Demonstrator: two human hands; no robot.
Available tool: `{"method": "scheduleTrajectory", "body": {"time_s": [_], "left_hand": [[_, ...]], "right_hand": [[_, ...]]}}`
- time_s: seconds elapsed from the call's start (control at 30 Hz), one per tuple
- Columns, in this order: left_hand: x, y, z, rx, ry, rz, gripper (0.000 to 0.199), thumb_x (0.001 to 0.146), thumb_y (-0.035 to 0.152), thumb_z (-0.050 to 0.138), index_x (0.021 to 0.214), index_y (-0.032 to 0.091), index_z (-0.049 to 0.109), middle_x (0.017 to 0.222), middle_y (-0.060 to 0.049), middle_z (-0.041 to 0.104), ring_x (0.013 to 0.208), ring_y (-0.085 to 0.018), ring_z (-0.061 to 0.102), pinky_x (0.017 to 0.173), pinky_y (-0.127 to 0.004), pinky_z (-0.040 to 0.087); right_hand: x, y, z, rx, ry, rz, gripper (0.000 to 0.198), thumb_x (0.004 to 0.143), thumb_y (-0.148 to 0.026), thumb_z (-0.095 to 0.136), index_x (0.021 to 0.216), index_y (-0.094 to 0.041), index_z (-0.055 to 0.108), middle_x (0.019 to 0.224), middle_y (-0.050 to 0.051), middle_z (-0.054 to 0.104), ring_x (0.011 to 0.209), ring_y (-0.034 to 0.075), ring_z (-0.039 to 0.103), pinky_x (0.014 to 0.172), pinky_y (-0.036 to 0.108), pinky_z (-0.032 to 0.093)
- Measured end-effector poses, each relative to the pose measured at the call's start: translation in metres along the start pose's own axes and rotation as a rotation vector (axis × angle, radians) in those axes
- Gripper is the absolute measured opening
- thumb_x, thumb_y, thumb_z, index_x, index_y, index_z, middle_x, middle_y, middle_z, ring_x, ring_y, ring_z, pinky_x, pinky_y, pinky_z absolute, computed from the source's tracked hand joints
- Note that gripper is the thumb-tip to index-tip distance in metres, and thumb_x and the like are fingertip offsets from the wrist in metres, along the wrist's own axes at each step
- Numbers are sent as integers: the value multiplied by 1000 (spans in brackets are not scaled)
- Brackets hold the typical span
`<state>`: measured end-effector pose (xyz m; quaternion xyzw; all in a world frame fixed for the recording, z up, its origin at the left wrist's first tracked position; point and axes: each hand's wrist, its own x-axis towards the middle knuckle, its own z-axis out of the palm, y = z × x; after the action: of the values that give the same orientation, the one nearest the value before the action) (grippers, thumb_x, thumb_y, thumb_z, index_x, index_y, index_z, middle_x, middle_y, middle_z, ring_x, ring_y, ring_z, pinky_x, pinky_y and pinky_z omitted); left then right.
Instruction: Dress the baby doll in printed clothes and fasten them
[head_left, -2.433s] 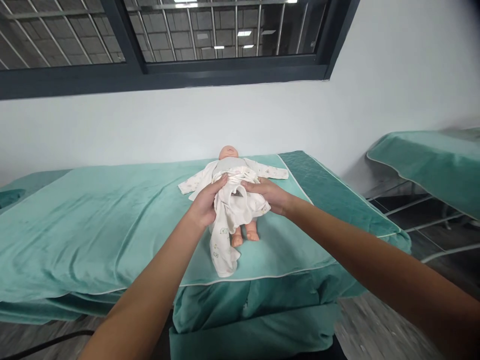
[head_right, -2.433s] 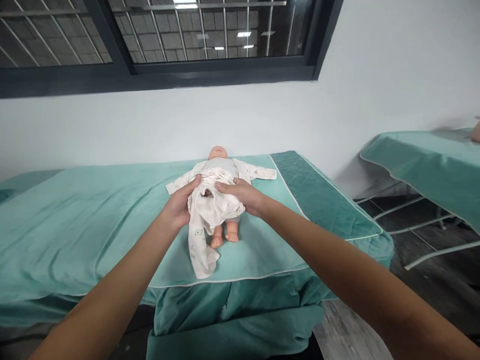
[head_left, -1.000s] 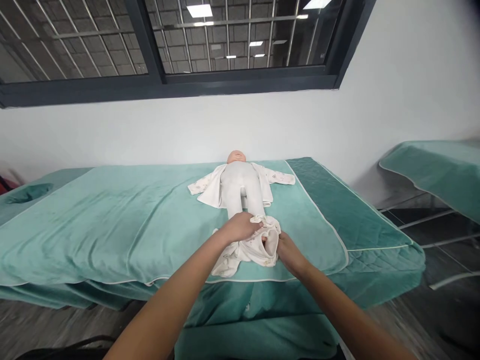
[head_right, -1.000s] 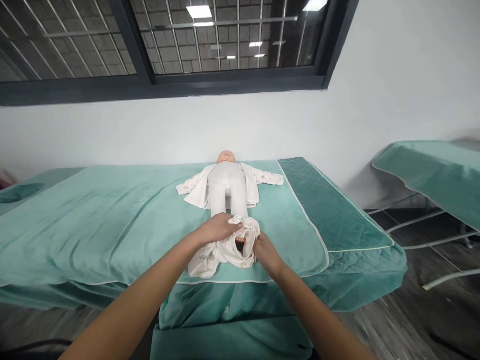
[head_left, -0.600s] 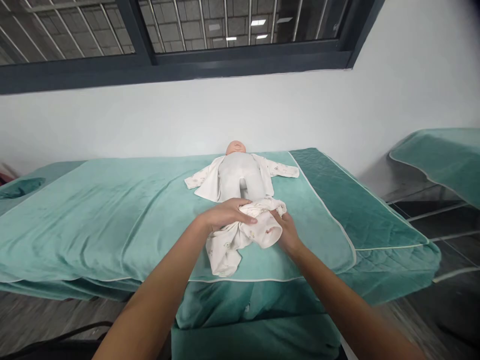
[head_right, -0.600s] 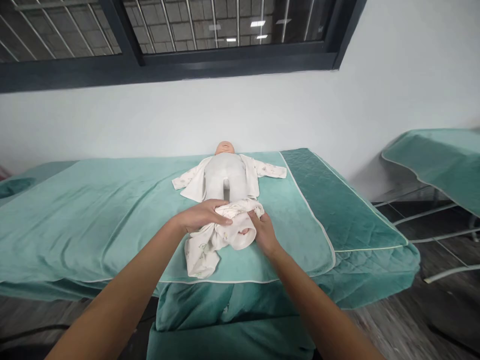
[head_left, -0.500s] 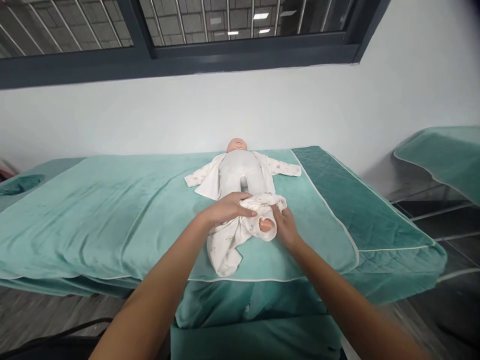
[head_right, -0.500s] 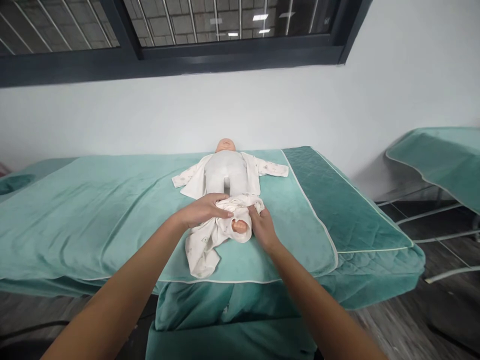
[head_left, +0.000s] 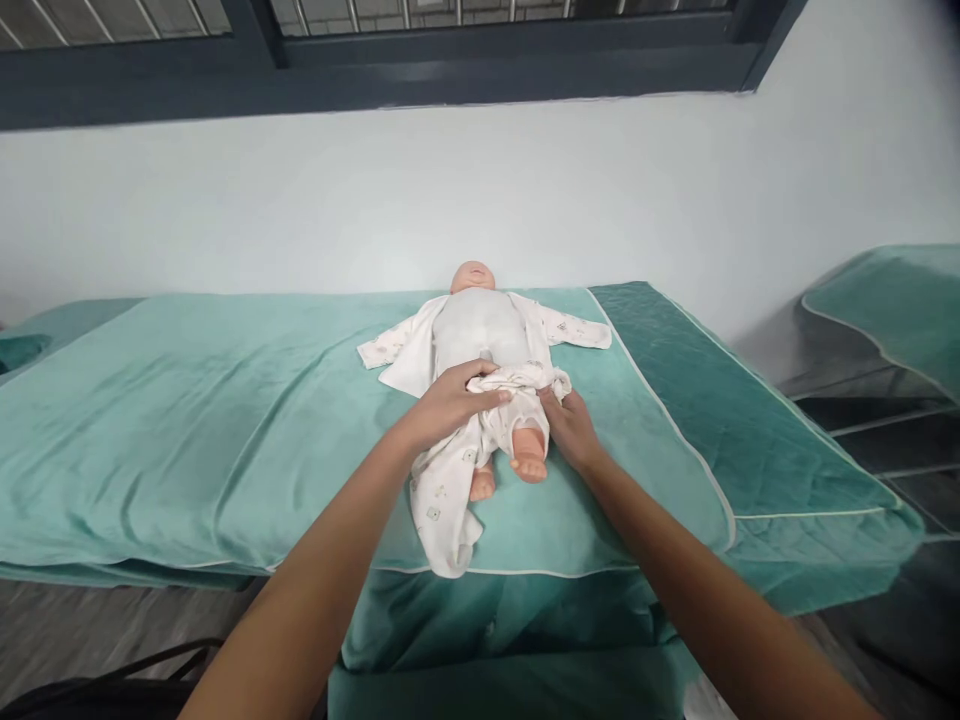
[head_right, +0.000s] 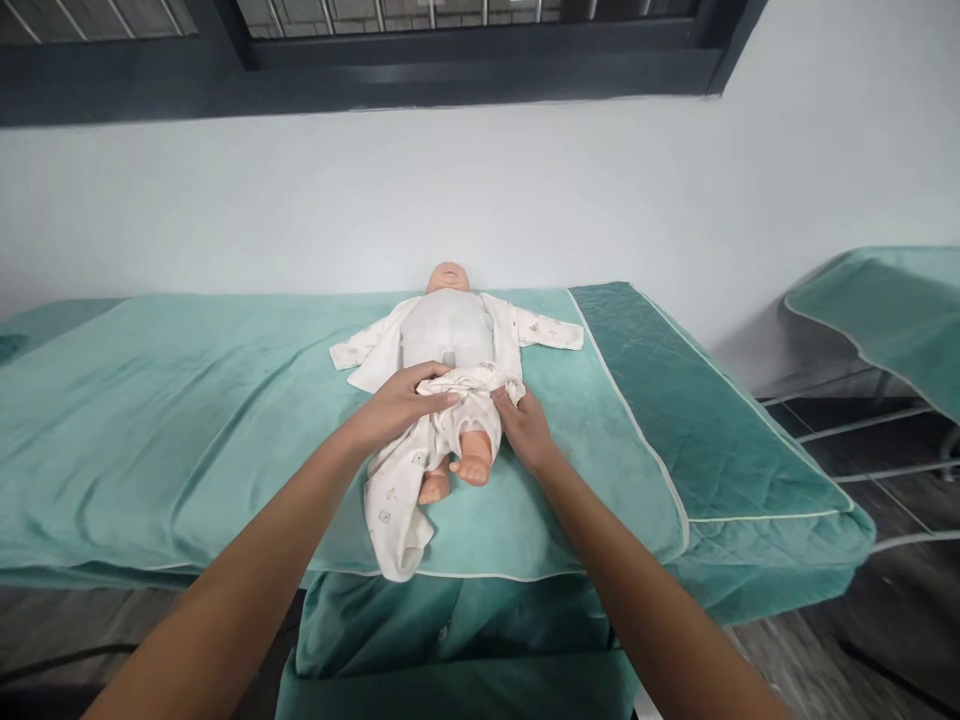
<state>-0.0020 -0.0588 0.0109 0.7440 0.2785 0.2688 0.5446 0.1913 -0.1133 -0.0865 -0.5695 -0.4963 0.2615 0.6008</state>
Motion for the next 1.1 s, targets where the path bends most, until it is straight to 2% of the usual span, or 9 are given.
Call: {"method": "scheduleTrajectory", "body": {"time_s": [0.17,0.33,0.4,0.5,0.67,0.73,0.9,1.03,1.1], "left_hand": [[-13,-12,-14,-356,-59,-165,34,72,35,77,98,17,67,94,-2,63,84,-15,58,74,-26,42],[-7,-23,-8,-586,23,-183,31,68,35,81,86,16,64,78,0,61,66,-11,55,63,-23,40],[-1,-27,-8,-625,125,-168,31,69,38,80,80,17,61,70,2,57,60,-10,51,58,-22,38],[3,-31,-13,-619,208,-148,34,71,45,77,76,17,58,65,3,53,57,-9,46,56,-21,36],[-2,-31,-23,-448,-1,-273,43,62,40,85,91,14,66,78,-1,61,68,-12,53,60,-22,39],[0,-31,-20,-445,54,-284,37,64,34,84,89,14,65,78,-1,61,68,-12,54,61,-22,40],[19,-30,-5,-637,383,-147,27,72,37,77,84,18,62,67,2,57,58,-11,52,57,-23,41],[24,-24,0,-601,441,-211,30,77,46,71,81,18,62,62,2,55,54,-12,49,53,-25,41],[20,-20,-2,-539,424,-257,38,80,55,66,78,18,61,61,2,53,52,-11,47,51,-25,39]], "right_hand": [[13,-26,-12,-70,-167,-154,36,77,-48,72,97,-21,61,100,3,63,92,20,56,84,33,46],[55,-98,-6,-252,-884,-108,27,74,-43,76,88,-21,67,82,0,62,76,17,56,66,26,42],[70,-107,4,-245,-1030,-46,25,75,-44,74,83,-20,69,74,-2,61,68,14,53,60,25,39],[82,-89,17,4,-1042,82,28,76,-45,73,79,-17,69,71,-2,59,65,12,52,59,24,38],[85,-42,24,473,-805,283,39,66,-38,84,62,-18,50,60,-6,47,54,7,44,51,20,34],[84,-39,24,574,-783,340,41,64,-34,85,64,-19,47,58,-8,44,50,6,41,48,19,32],[86,-55,21,466,-905,216,33,64,-32,85,85,-18,64,79,-3,64,69,12,60,61,21,46],[85,-61,20,262,-1121,99,39,62,-29,86,97,-21,74,97,0,73,90,20,67,77,28,52],[82,-59,20,272,-1104,142,33,67,-31,83,97,-21,75,96,1,74,89,20,68,78,29,53]]}}
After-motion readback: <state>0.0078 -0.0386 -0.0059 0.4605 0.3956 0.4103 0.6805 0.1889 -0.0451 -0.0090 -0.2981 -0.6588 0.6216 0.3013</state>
